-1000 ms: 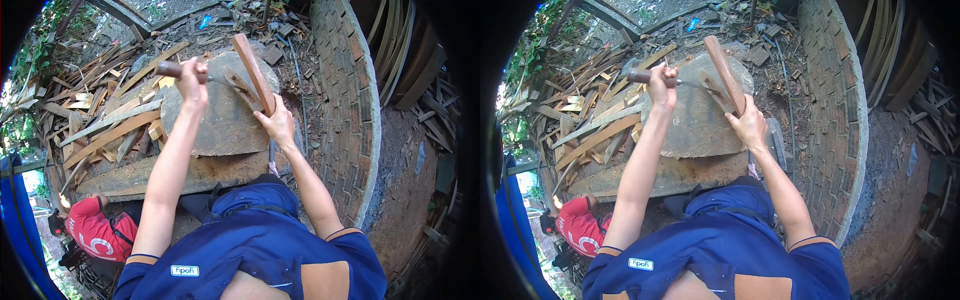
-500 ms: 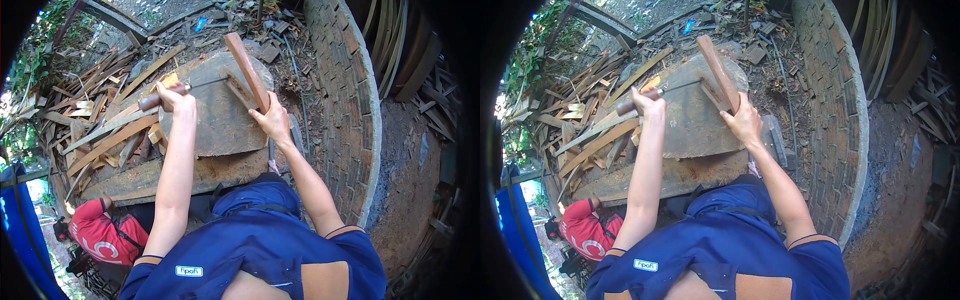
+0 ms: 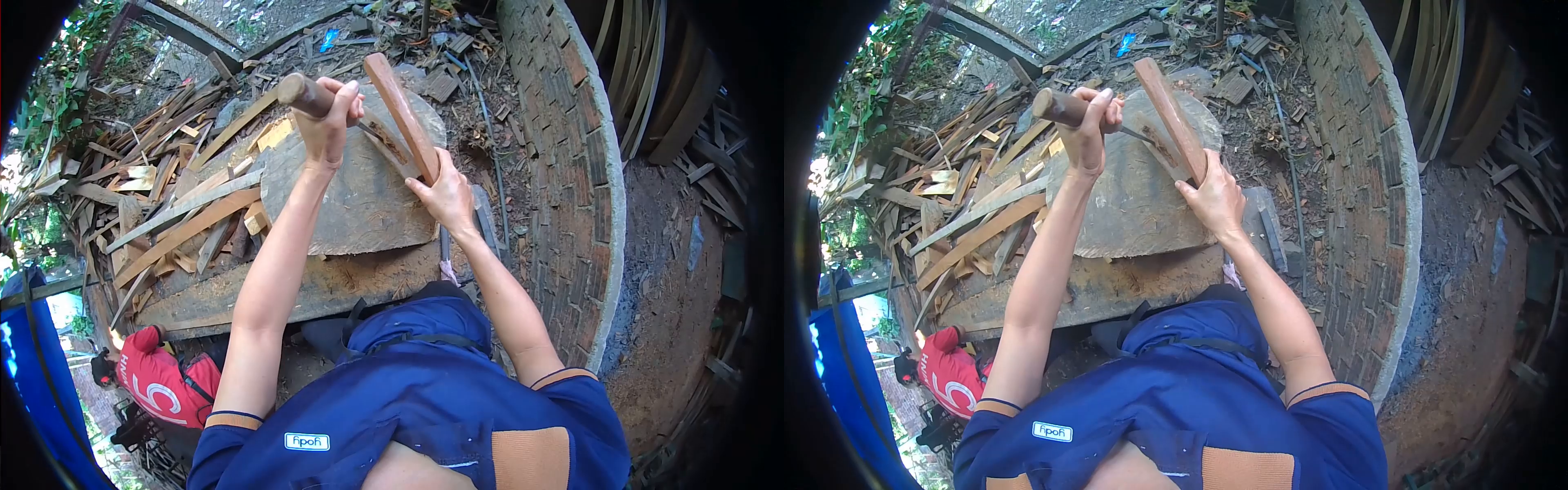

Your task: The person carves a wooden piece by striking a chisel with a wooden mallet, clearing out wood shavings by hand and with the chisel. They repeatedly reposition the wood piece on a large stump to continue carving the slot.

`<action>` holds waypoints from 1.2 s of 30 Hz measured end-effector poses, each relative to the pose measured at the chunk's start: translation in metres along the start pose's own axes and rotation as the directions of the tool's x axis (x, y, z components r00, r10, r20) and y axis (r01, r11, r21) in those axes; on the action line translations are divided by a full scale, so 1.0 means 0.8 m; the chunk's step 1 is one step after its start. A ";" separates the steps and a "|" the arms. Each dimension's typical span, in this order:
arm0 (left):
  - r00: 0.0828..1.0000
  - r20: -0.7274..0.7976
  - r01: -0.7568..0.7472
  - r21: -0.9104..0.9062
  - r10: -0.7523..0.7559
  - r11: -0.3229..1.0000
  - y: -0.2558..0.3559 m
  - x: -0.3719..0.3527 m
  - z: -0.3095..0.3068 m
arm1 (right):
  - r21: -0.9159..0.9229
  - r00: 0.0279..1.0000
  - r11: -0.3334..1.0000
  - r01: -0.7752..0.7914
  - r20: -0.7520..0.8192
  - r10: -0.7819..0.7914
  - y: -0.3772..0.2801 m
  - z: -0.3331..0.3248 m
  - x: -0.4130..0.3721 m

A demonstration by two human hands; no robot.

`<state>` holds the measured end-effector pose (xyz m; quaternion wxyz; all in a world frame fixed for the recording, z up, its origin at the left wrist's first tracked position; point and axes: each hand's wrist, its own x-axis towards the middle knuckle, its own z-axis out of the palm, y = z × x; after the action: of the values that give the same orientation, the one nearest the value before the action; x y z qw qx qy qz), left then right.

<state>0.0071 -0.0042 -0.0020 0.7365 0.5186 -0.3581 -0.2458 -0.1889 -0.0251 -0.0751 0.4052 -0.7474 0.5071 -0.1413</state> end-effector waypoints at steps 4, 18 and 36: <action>0.992 0.104 0.054 0.145 -0.070 0.988 0.005 0.007 0.007 | 0.003 1.000 1.000 -0.009 0.000 0.009 -0.002 -0.001 0.000; 0.999 -0.029 0.020 0.180 -0.015 0.984 0.000 -0.007 0.014 | 0.337 0.889 0.835 0.434 -0.014 -0.457 -0.104 -0.117 0.020; 0.987 -0.062 -0.144 0.024 0.145 0.989 -0.011 -0.016 0.013 | -0.470 0.702 0.550 0.690 0.252 -0.666 -0.169 -0.171 -0.022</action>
<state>-0.0088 -0.0040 -0.0115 0.7585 0.5058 -0.3734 -0.1716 -0.1952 -0.0517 0.1163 0.1069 -0.9684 0.1884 -0.1235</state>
